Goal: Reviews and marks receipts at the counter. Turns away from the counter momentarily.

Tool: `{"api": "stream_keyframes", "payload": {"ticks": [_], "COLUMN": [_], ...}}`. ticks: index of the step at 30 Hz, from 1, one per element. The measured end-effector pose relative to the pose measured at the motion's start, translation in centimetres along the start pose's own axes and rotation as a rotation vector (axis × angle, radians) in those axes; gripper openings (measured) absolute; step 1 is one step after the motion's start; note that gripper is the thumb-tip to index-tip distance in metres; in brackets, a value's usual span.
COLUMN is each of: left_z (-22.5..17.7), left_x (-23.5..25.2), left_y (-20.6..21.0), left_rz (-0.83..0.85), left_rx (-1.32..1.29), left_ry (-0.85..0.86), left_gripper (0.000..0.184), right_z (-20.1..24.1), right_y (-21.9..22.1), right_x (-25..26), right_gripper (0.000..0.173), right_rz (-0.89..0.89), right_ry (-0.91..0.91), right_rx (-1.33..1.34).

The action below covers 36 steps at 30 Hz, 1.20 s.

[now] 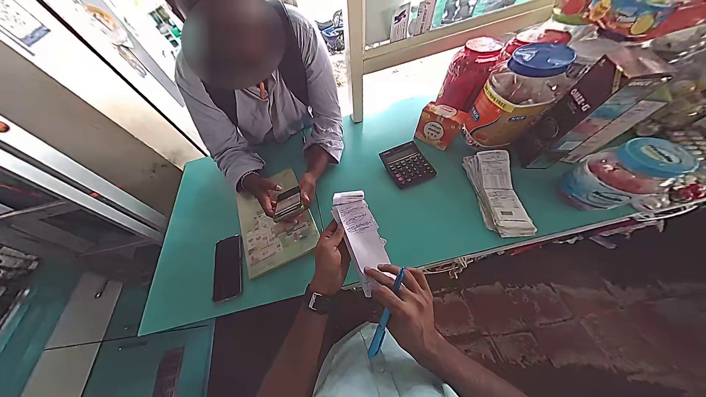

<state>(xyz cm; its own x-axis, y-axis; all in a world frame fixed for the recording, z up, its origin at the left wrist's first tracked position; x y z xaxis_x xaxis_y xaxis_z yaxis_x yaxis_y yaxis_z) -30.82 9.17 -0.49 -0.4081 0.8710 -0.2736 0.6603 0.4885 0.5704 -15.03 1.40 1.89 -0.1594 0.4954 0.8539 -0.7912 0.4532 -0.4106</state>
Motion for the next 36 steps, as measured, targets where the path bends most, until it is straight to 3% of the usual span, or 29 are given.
{"api": "stream_keyframes", "payload": {"ticks": [7, 11, 15, 21, 27, 36], "left_z": [0.0, -0.4, -0.9, -0.8, -0.1, 3.5], "left_x": [0.0, -0.3, -1.0, -1.5, -0.9, 1.2], "left_y": [-0.4, -0.9, -0.6, -0.3, -1.1, -1.0], "left_rz": [0.015, 0.045, 0.109, 0.173, 0.063, -0.105], "left_rx": [0.009, 0.167, 0.258, 0.318, 0.229, 0.115], "left_ry": [0.021, 0.097, 0.141, 0.117, -0.028, -0.104], "left_gripper": [0.036, 0.032, 0.030, 0.029, 0.030, 0.029], "right_z": [-0.2, -3.7, -8.2, -9.1, -11.4, -13.2], "right_y": [-0.3, -3.3, -5.5, -4.9, -1.4, 2.1], "right_x": [0.5, 7.5, 14.6, 18.6, 21.1, 20.4], "right_gripper": [0.017, 0.008, 0.012, 0.022, 0.026, 0.029], "right_rz": [-0.030, -0.171, -0.214, -0.145, -0.074, -0.003], "right_ry": [0.028, 0.253, 0.276, 0.223, 0.150, 0.255], "right_rx": [0.111, 0.437, 0.413, 0.455, 0.499, 0.518]}}
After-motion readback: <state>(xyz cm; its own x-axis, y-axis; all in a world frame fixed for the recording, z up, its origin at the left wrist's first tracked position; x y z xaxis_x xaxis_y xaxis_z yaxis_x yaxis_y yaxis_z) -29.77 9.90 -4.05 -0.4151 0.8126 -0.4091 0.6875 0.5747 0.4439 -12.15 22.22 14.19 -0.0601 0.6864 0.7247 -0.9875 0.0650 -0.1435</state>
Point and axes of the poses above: each hand's wrist, its own x-axis towards the middle knuckle, its own y-axis out of the palm, z = x × y, the point moved 7 cm from there along x, towards the middle knuckle, and after that the axes turned 15 degrees about -z, right-handed, at the moved point
